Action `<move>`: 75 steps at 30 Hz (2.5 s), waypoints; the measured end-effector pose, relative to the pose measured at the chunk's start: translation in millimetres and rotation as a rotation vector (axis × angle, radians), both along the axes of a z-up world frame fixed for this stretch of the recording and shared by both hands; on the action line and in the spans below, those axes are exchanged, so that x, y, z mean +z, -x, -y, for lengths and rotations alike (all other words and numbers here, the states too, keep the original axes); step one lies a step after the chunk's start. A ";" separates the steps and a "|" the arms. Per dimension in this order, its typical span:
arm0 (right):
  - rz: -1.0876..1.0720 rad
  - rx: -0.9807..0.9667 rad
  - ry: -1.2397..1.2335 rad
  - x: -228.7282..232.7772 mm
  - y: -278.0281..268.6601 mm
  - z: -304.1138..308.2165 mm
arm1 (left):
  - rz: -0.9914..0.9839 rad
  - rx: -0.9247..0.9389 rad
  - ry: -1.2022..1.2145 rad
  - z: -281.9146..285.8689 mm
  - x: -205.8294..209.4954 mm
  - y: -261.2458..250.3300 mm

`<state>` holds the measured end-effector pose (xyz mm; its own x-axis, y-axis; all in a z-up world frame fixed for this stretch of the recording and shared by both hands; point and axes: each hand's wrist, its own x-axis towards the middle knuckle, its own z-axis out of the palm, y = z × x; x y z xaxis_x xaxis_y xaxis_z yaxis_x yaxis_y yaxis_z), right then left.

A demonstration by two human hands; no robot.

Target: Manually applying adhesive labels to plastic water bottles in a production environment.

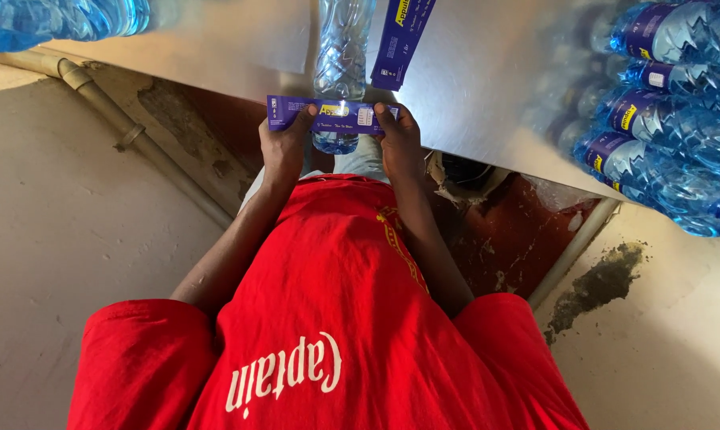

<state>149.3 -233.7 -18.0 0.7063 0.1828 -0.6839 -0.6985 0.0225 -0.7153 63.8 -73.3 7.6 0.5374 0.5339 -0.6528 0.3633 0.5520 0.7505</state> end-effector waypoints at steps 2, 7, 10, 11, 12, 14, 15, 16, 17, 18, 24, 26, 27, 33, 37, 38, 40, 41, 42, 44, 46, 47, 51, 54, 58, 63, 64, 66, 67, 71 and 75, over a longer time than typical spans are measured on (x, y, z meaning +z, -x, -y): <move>0.019 0.017 0.027 15.0 -0.8 -8.9 | 0.006 -0.002 -0.025 1.7 -2.1 -1.4; 0.183 0.028 0.035 -39.5 18.7 -9.5 | 0.036 0.055 -0.038 6.7 -16.0 -4.6; 0.286 0.028 0.063 -47.9 28.2 -24.4 | 0.080 0.138 -0.150 14.9 -26.5 -9.3; 0.320 0.036 0.040 -47.0 30.3 -29.5 | 0.075 0.166 -0.183 16.0 -26.3 -11.8; 0.355 0.043 0.019 -46.0 32.1 -33.3 | 0.071 0.193 -0.213 18.2 -26.1 -14.6; 0.389 0.060 0.020 -38.3 36.6 -48.2 | 0.052 0.244 -0.186 18.7 -50.1 -7.1; 0.422 0.078 0.021 -34.6 37.1 -56.8 | 0.032 0.294 -0.159 17.7 -62.3 -5.5; 0.426 0.078 0.020 -36.0 33.8 -57.4 | 0.037 0.296 -0.160 15.8 -53.9 -6.2; 0.409 0.116 -0.006 -37.2 30.8 -58.2 | -0.034 0.279 -0.126 13.8 -45.3 -6.6; 0.392 0.154 -0.032 -38.3 27.9 -59.4 | -0.105 0.264 -0.093 11.5 -36.6 -6.6; 0.158 0.485 -0.069 -63.5 11.0 -43.6 | -0.124 0.304 0.461 -13.9 -128.2 31.0; 0.143 0.575 -0.240 -64.1 9.6 -28.5 | -0.112 0.293 0.439 -12.1 -127.2 30.6; 0.118 0.660 -0.413 -64.7 9.9 -21.6 | -0.109 0.281 0.415 -11.6 -126.9 31.8; 0.156 0.563 -0.109 -89.9 -5.6 -53.2 | -0.092 0.225 0.256 -13.3 -115.4 38.3; 0.424 0.543 0.105 -60.9 -35.1 -94.5 | -0.078 0.207 0.145 -31.0 -102.2 42.7; 0.251 0.511 0.120 -42.1 -40.7 -104.5 | -0.078 0.183 0.106 -30.6 -99.0 42.6; 0.084 0.474 0.136 -40.1 -50.2 -117.8 | -0.070 0.156 0.068 -30.5 -90.0 41.3; 0.012 0.370 0.064 -56.8 -54.1 -121.9 | -0.114 0.081 -0.056 -31.7 -84.0 40.6; -0.068 0.276 -0.013 -73.2 -52.9 -128.6 | -0.167 0.016 -0.181 -33.7 -76.1 45.8; -0.154 0.205 -0.111 -43.1 -49.3 -126.0 | -0.067 0.034 -0.124 -35.5 -44.3 44.9; -0.234 0.140 -0.208 -23.5 -44.5 -125.1 | 0.043 0.055 -0.073 -39.3 -20.5 43.2; -0.216 0.119 -0.519 -19.1 -41.5 -122.6 | 0.115 0.112 0.034 -40.4 -12.7 41.4; -0.147 0.358 -1.269 11.2 -50.6 -118.9 | 0.413 -0.031 0.489 -44.7 54.2 32.0; -0.149 0.362 -1.413 15.9 -62.5 -104.4 | 0.580 -0.112 0.680 -44.1 56.8 35.0; -0.037 0.460 -1.541 40.6 -70.3 -99.0 | 0.776 -0.148 0.652 -32.3 28.6 26.8; -0.009 0.478 -1.671 53.0 -52.1 -90.0 | 0.640 -0.111 0.659 -20.8 38.5 17.5; -0.001 0.470 -1.668 46.3 -53.3 -85.5 | 0.636 -0.121 0.664 -20.9 43.0 20.3; 0.162 0.359 -1.540 33.0 -58.5 -76.7 | 0.823 -0.315 0.716 -22.5 51.9 22.6; 0.175 0.349 -1.537 33.1 -61.2 -69.5 | 0.821 -0.329 0.723 -22.7 55.5 21.8; 0.175 0.355 -1.264 56.5 -53.1 -29.0 | 0.505 -0.431 0.221 -20.3 68.9 14.7; 0.831 0.402 -0.161 35.5 -33.1 37.8 | 0.445 -0.496 -0.123 -11.6 53.6 1.0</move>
<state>182.4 -271.5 17.5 0.8203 0.5680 0.0669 0.0587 0.0327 -0.9977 62.8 -61.7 61.2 0.9416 0.2105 -0.2627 0.1933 0.3009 0.9339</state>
